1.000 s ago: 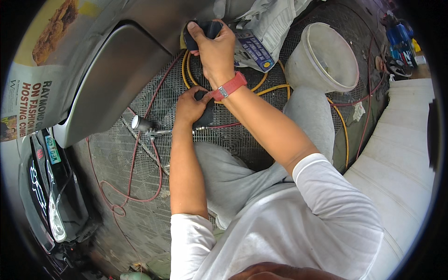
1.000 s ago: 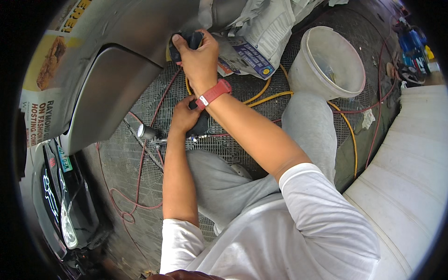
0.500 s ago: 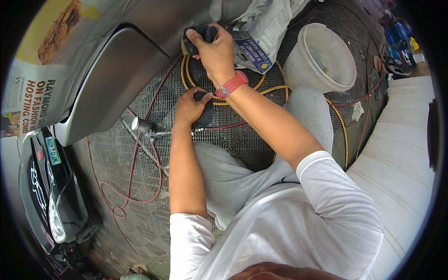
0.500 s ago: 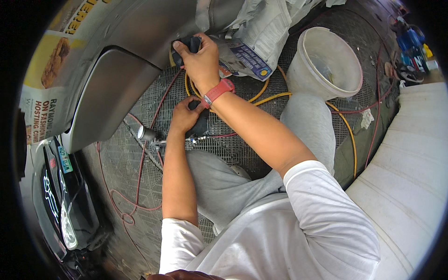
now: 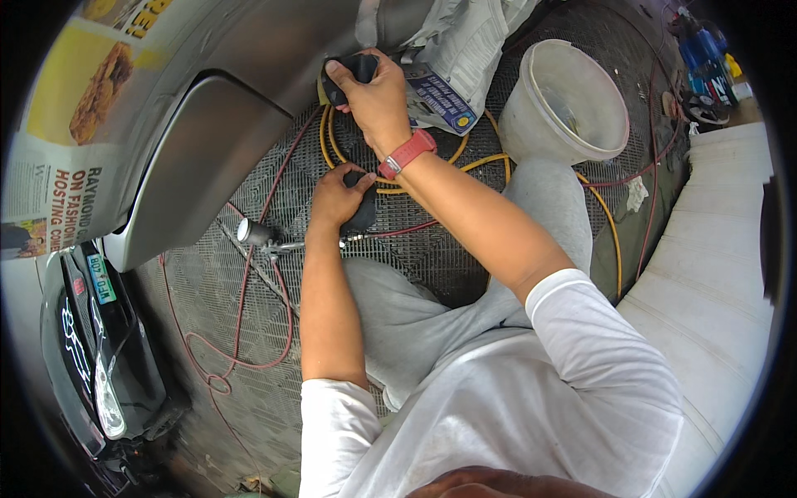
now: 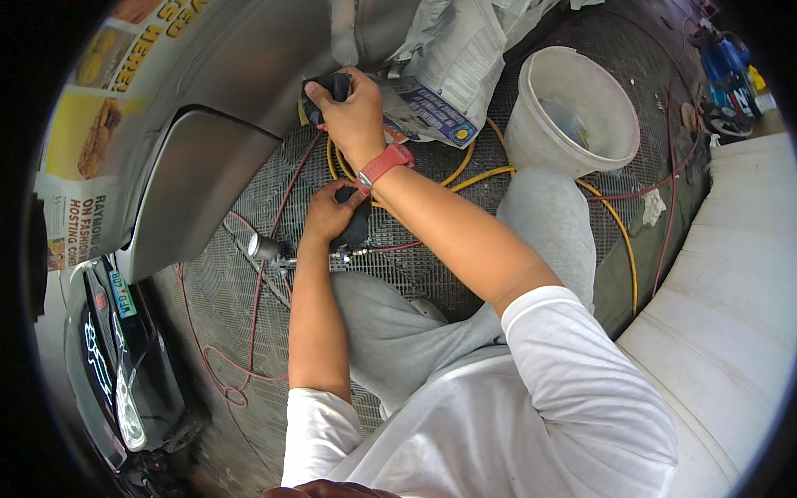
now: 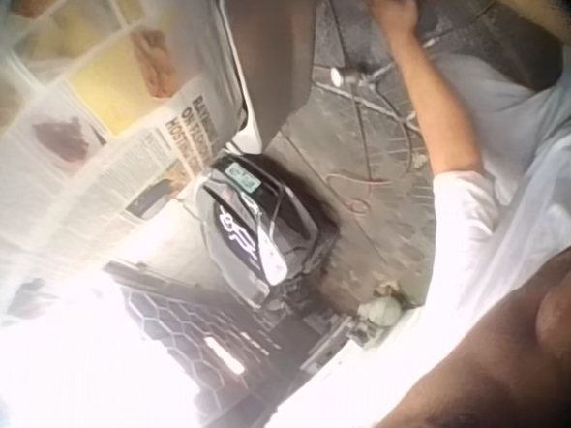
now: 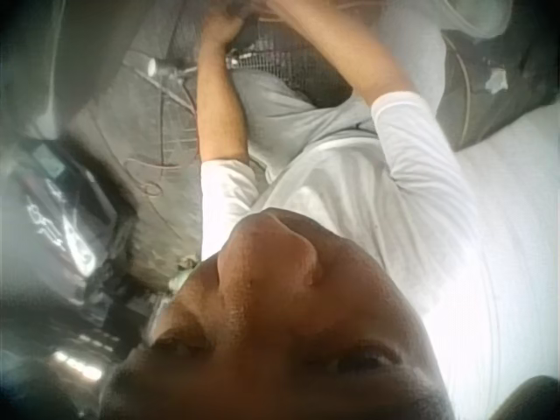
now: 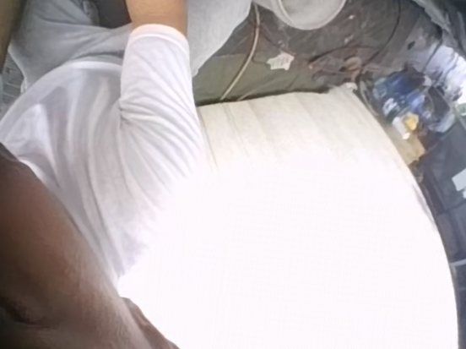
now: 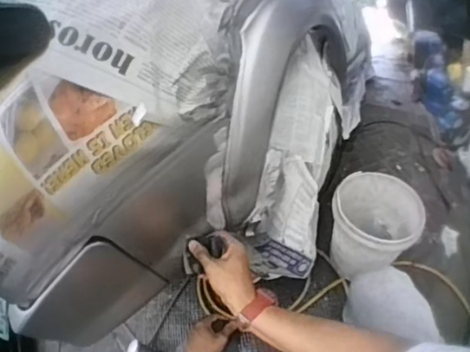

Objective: The person sits on the floor and uses a sanding block to sand the surface of a grey car bumper. They repeatedly dip the sanding block into a bucket of water and wipe the surface with a cloth.

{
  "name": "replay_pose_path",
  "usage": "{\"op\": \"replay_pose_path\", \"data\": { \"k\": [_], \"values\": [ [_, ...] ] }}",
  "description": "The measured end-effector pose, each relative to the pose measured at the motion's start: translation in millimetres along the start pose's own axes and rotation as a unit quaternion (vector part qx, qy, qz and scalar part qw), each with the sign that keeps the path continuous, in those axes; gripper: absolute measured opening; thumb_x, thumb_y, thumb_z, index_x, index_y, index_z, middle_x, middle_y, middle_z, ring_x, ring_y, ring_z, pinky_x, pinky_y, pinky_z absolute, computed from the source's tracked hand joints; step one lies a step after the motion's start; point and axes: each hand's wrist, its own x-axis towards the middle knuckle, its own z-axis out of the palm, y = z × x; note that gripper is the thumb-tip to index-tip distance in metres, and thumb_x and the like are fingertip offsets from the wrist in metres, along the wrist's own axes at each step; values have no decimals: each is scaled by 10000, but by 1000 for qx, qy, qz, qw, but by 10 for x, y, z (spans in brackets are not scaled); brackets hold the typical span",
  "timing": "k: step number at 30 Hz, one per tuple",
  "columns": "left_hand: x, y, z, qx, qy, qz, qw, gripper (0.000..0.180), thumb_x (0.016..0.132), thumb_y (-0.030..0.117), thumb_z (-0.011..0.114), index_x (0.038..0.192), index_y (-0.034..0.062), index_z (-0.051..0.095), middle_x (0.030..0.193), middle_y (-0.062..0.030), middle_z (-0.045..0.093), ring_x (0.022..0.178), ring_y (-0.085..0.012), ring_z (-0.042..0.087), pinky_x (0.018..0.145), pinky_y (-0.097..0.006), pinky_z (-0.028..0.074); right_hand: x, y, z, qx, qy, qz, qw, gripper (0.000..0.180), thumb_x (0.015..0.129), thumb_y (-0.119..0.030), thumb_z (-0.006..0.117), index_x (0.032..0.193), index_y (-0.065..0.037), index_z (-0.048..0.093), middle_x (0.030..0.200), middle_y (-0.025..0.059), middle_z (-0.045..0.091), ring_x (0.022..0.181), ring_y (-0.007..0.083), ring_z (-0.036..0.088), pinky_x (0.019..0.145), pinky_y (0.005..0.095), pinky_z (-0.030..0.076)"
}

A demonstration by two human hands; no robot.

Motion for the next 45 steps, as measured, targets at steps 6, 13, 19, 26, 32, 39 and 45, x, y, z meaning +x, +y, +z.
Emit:
{"op": "replay_pose_path", "data": {
  "k": [6, 13, 19, 26, 32, 39, 45],
  "values": [
    [72, -100, 131, -7, 38, 35, 999, 333, 876, 361, 846, 1060, 89, 789, 1038, -220, 782, 994, -398, 758, 894, -461, 573, -119, -21, 108, 26, 15, 14, 999, 225, 920, -126, 838, 984, 18, 679, 808, 69, 710, 630, 121, 655, 496, 265, 534],
    [34, 55, 114, 2, 31, 20, 999, 308, 874, 330, 848, 1049, 81, 798, 1009, -212, 786, 985, -395, 757, 901, -455, 572, -214, -69, -217, 15, 124, -12, 992, 300, 1018, -68, 676, 1310, -39, 614, 1159, 111, 634, 859, 203, 706, 656, 315, 596],
    [2, -181, 129, -21, 43, 38, 998, 380, 863, 321, 838, 1130, 55, 782, 1087, -253, 774, 1071, -414, 746, 949, -449, 570, -35, 29, 23, -209, 204, -326, 899, 422, 1026, 38, 539, 1433, -41, 624, 1413, 162, 622, 1331, 311, 599, 1079, 401, 530],
    [54, -692, 202, -46, 49, 69, 995, 521, 853, 363, 823, 1243, 29, 738, 1203, -296, 742, 1179, -426, 715, 1002, -448, 563, -670, 446, 532, -271, -42, -301, 913, 946, 901, 53, 619, 1694, 28, 105, 1749, 339, 26, 1619, 529, 31, 1323, 555, 170],
    [29, -689, 156, -99, 38, 105, 989, 555, 876, 398, 807, 1264, 11, 720, 1242, -292, 733, 1207, -428, 703, 1014, -453, 557, -379, 357, 493, -279, 18, -286, 917, 887, 1012, -68, 575, 1691, 56, 18, 1750, 345, -35, 1614, 545, -40, 1325, 588, 90],
    [-8, -688, 96, -43, 39, 64, 996, 553, 901, 417, 786, 1246, -9, 715, 1251, -297, 723, 1220, -428, 692, 1000, -469, 556, -128, 298, 539, -262, 29, -360, 895, 955, 981, -69, 600, 1697, 36, -22, 1743, 361, -62, 1613, 562, -21, 1311, 628, 90],
    [-88, -646, -28, -57, 30, 3, 998, 481, 880, 352, 813, 1178, -20, 749, 1150, -284, 754, 1155, -443, 714, 987, -474, 551, -248, 509, 339, -290, -3, -336, 896, 804, 1104, -208, 474, 1695, 43, -10, 1756, 335, -37, 1632, 506, -21, 1327, 565, 62]
  ]
}}
